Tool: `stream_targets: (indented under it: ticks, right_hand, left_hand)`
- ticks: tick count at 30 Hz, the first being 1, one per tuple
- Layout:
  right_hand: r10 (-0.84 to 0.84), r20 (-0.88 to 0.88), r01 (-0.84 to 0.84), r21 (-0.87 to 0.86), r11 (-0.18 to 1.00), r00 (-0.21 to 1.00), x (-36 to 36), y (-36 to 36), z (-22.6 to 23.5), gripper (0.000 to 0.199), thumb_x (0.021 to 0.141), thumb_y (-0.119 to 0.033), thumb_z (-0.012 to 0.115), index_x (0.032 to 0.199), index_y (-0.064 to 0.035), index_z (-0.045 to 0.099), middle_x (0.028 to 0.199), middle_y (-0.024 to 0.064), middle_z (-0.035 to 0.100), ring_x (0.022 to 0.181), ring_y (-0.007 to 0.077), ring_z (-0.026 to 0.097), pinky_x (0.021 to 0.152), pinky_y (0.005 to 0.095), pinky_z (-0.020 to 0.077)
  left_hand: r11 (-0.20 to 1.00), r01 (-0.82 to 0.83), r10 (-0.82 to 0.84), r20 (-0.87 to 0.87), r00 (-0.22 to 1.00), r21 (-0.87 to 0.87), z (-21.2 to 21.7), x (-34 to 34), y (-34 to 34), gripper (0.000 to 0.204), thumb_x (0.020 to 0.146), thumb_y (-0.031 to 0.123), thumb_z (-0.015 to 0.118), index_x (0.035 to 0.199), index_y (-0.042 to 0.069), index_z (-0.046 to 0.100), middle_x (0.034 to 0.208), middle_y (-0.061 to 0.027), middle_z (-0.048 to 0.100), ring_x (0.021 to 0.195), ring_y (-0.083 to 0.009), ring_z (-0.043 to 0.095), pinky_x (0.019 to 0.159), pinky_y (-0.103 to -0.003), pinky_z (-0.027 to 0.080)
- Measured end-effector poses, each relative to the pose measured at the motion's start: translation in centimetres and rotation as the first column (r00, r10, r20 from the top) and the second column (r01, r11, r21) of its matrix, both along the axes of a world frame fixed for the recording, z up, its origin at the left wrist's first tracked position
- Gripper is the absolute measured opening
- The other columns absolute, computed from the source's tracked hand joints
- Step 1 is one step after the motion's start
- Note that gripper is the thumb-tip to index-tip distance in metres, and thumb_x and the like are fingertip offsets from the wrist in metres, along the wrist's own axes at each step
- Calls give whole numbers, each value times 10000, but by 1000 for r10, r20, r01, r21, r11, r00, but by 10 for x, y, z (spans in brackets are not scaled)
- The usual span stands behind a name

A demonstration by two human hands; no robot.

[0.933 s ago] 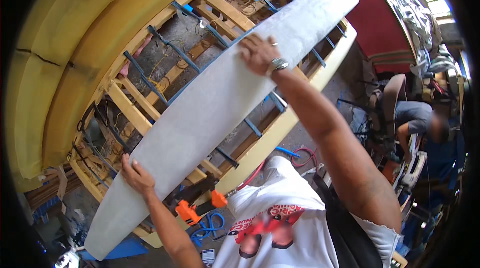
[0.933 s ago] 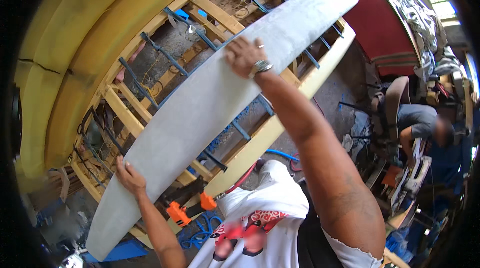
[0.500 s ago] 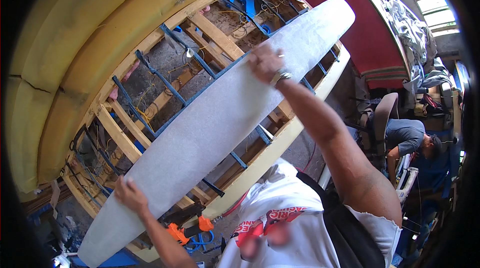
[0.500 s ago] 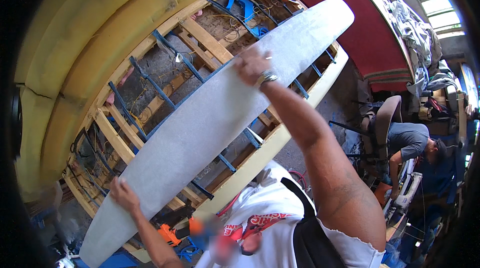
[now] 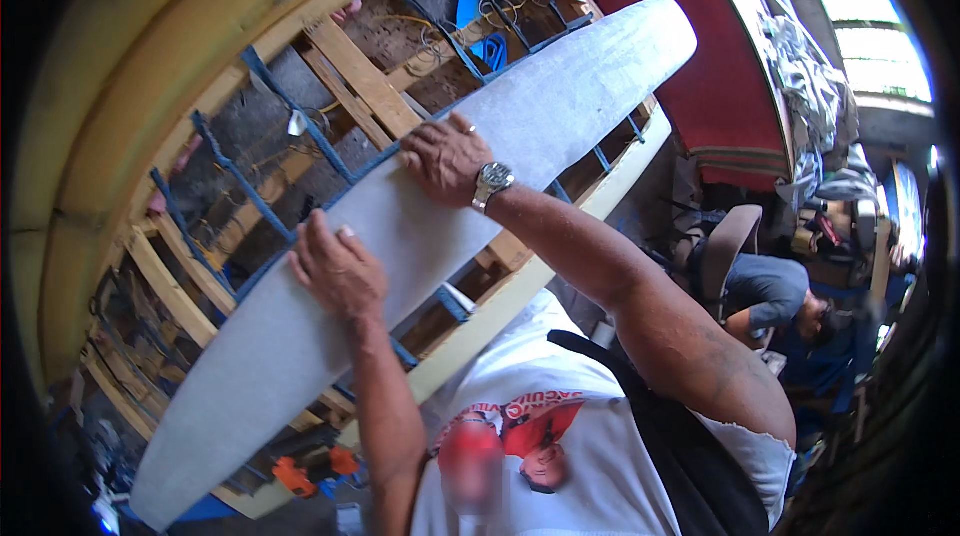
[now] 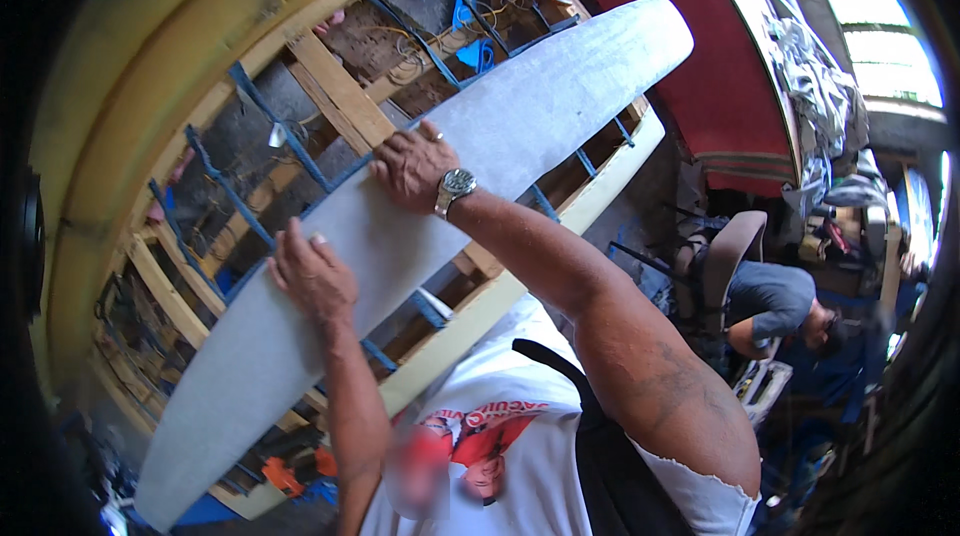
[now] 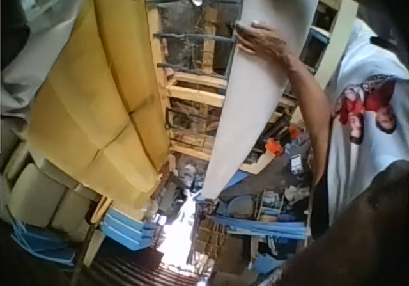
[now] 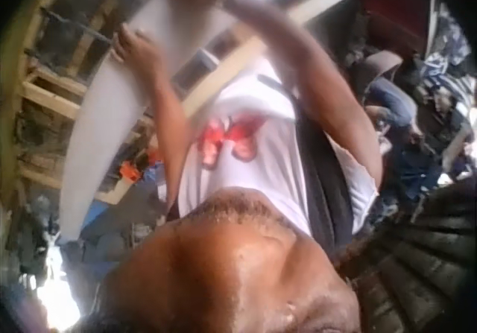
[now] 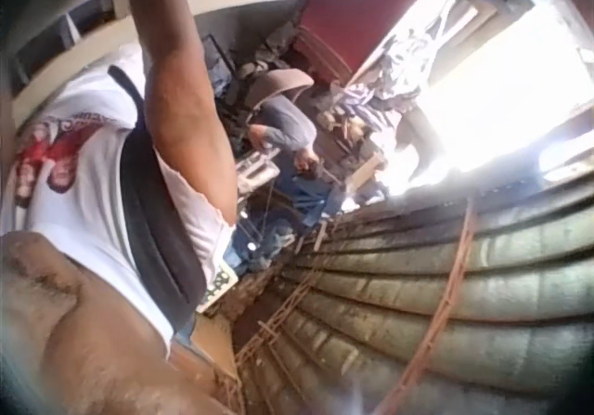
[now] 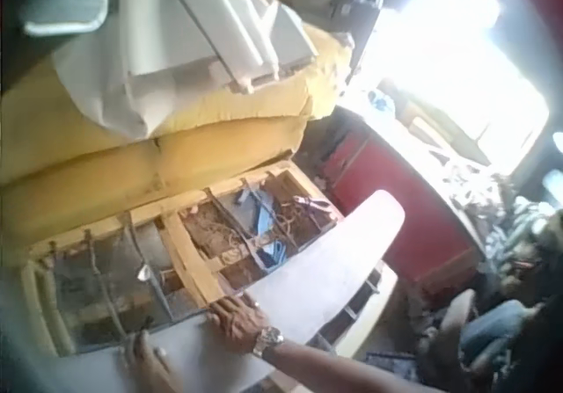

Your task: Applying foam padding and stapling it onto a wooden couch frame.

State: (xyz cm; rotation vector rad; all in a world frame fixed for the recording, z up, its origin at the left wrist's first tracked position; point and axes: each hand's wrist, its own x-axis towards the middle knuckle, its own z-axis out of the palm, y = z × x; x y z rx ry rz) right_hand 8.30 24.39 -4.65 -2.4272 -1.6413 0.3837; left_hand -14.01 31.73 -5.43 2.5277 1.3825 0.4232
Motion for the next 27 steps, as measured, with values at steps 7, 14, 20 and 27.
stream_targets:
  ticks: [7,14,20,27]
  right_hand:
    - [-95,153,98,-9,995,984,203,-101,-10,379,1038,-332,393,1292,-211,647,1387,9,620,1343,216,522,1166,645,218]
    - [-404,272,442,-94,892,874,387,-206,-6,597,1044,-472,299,1604,-266,283,1683,22,235,1564,238,169,1203,662,104]
    - [-426,329,390,172,904,843,406,-236,-42,605,1017,-491,342,1576,-261,353,1661,64,289,1545,302,211,1225,594,102]
    - [-469,284,454,120,883,836,398,-229,-35,617,1023,-531,329,1588,-282,334,1677,38,257,1556,286,184,1228,590,70]
  left_hand:
    - [997,19,-17,-21,1000,77,-8,2,2,446,1047,320,426,1396,62,529,1383,-131,597,1345,-329,511,1160,-544,289]
    - [993,51,-55,37,998,104,-15,-2,3,425,1063,308,397,1361,64,578,1368,-113,618,1324,-321,523,1155,-511,298]
    - [991,-12,-18,-221,975,-133,16,52,11,352,1051,312,469,1251,107,674,1300,-77,664,1204,-311,589,1052,-467,423]
    - [719,615,-541,295,788,-323,-27,294,-11,308,1027,268,517,1109,62,731,1169,-137,708,1095,-295,650,991,-412,497]
